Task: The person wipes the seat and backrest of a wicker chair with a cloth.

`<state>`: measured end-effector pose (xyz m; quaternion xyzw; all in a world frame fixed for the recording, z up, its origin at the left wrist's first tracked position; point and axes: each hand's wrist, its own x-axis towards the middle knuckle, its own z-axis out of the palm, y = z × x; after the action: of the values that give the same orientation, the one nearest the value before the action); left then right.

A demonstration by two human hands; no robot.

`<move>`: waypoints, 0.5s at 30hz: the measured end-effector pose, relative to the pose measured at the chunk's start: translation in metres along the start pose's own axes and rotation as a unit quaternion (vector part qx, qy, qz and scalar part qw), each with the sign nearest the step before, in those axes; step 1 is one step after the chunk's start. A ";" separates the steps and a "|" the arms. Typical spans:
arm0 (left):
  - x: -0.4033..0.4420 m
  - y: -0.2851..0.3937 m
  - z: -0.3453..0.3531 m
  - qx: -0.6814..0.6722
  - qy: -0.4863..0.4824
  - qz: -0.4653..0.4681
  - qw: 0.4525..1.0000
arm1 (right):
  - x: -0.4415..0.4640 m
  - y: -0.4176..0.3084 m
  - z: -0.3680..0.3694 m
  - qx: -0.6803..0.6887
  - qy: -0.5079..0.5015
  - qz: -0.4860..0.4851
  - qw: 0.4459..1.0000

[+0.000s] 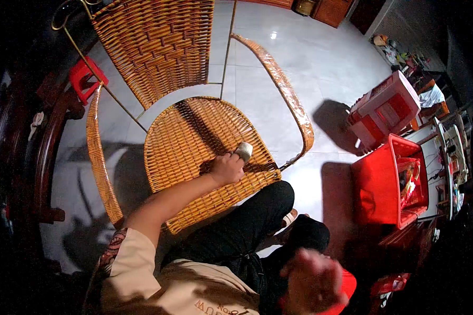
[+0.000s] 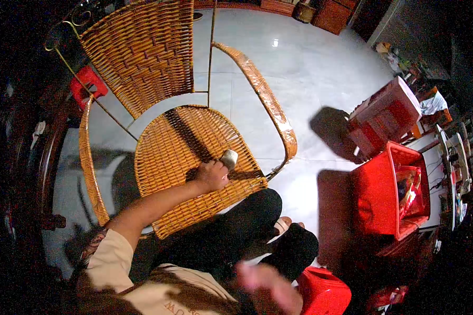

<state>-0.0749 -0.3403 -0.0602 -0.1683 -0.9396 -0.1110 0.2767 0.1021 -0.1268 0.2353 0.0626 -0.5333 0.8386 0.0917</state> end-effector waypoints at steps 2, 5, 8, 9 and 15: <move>0.000 0.001 0.000 0.021 0.016 -0.006 1.000 | -0.020 -0.023 0.029 0.136 0.026 -0.044 0.989; 0.000 0.003 -0.002 0.020 0.011 -0.009 1.000 | -0.020 -0.033 0.033 0.193 -0.104 -0.068 0.973; -0.001 -0.001 -0.001 0.008 -0.001 -0.019 1.000 | -0.014 -0.036 0.030 0.222 -0.177 -0.073 0.956; -0.001 0.000 0.001 0.005 -0.005 -0.023 1.000 | -0.013 -0.037 0.029 0.230 -0.194 -0.072 0.951; -0.004 -0.005 0.006 -0.007 -0.020 -0.011 1.000 | -0.003 -0.046 0.028 0.271 -0.266 -0.070 0.923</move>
<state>-0.0768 -0.3436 -0.0680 -0.1626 -0.9459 -0.1172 0.2552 0.1151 -0.1332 0.2872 0.3429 -0.2848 0.8950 -0.0152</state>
